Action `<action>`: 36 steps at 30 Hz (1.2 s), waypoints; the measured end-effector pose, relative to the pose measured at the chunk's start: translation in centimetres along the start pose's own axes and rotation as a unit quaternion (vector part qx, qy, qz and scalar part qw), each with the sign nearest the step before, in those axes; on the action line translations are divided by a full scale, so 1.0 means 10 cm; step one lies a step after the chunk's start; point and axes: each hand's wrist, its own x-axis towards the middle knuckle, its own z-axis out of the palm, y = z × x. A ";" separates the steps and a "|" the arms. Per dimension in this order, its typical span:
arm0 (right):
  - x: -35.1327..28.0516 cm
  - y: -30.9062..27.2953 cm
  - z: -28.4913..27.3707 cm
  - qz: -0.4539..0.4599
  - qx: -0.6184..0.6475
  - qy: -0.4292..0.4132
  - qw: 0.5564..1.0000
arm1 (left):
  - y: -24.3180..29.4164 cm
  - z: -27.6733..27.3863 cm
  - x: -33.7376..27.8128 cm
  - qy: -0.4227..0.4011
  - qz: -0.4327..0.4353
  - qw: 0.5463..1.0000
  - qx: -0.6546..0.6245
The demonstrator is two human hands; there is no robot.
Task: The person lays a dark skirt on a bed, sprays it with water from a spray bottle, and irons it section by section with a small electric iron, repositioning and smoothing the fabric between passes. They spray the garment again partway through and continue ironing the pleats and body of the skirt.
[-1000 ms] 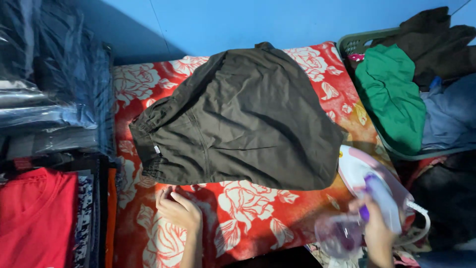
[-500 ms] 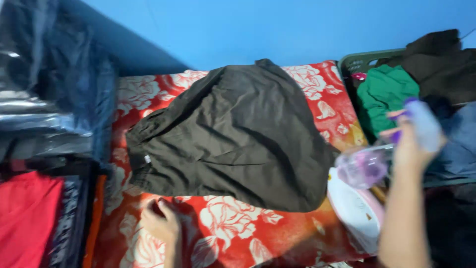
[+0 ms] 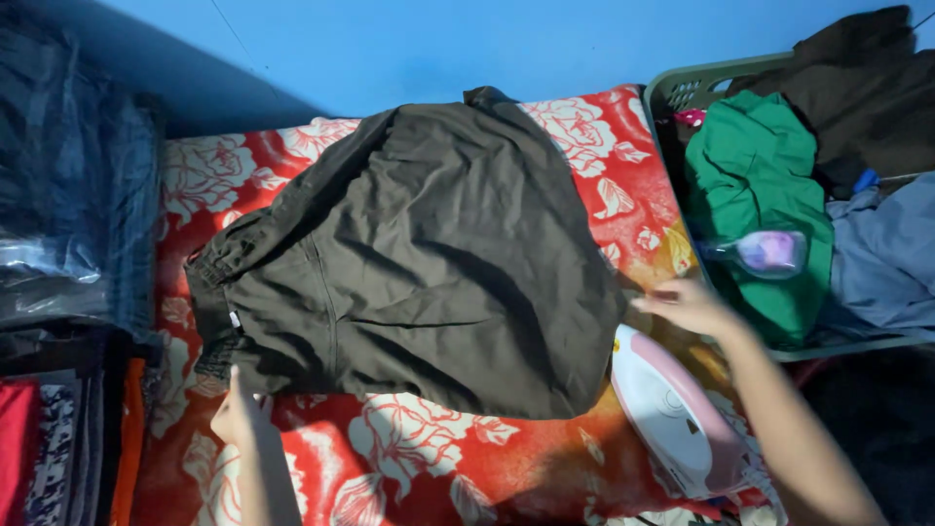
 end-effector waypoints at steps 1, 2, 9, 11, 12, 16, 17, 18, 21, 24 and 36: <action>0.11 -0.11 0.22 0.031 0.030 -0.100 0.994 | 0.10 0.05 0.06 -0.017 -0.082 0.996 -0.035; 0.34 0.04 0.37 0.027 0.029 -0.102 0.994 | 0.13 0.10 0.08 -0.013 -0.082 0.996 -0.038; 1.17 -0.35 0.29 -0.105 0.161 0.033 0.981 | 0.56 0.20 0.08 -0.158 -0.035 0.968 -0.192; 1.13 -0.54 -0.04 -0.149 0.129 0.135 0.971 | 0.62 0.09 -0.04 -0.163 0.023 0.950 -0.264; 1.07 -0.60 -0.12 -0.119 0.095 0.139 0.979 | 0.78 0.05 -0.22 -0.160 -0.046 0.961 -0.220; 0.67 -0.61 -0.36 0.014 -0.019 -0.185 0.982 | 0.47 -0.10 -0.16 -0.179 -0.198 0.950 -0.162; 0.57 -0.64 -0.33 0.014 -0.021 -0.186 0.982 | 0.54 -0.12 -0.21 -0.177 -0.200 0.950 -0.163; 0.48 -0.66 -0.29 0.037 0.052 -0.211 0.975 | 0.60 -0.15 -0.26 -0.207 -0.228 0.935 -0.177; 0.28 -0.94 -0.31 0.051 0.110 -0.117 0.986 | 0.45 -0.11 0.05 -0.237 -0.242 0.923 -0.181; 0.35 -0.95 -0.31 0.030 0.063 0.034 0.997 | 0.62 -0.17 -0.07 -0.186 -0.202 0.956 -0.100; 0.97 -0.43 -0.07 0.023 0.091 -0.054 0.994 | 0.72 0.35 0.22 -0.155 -0.012 0.987 0.028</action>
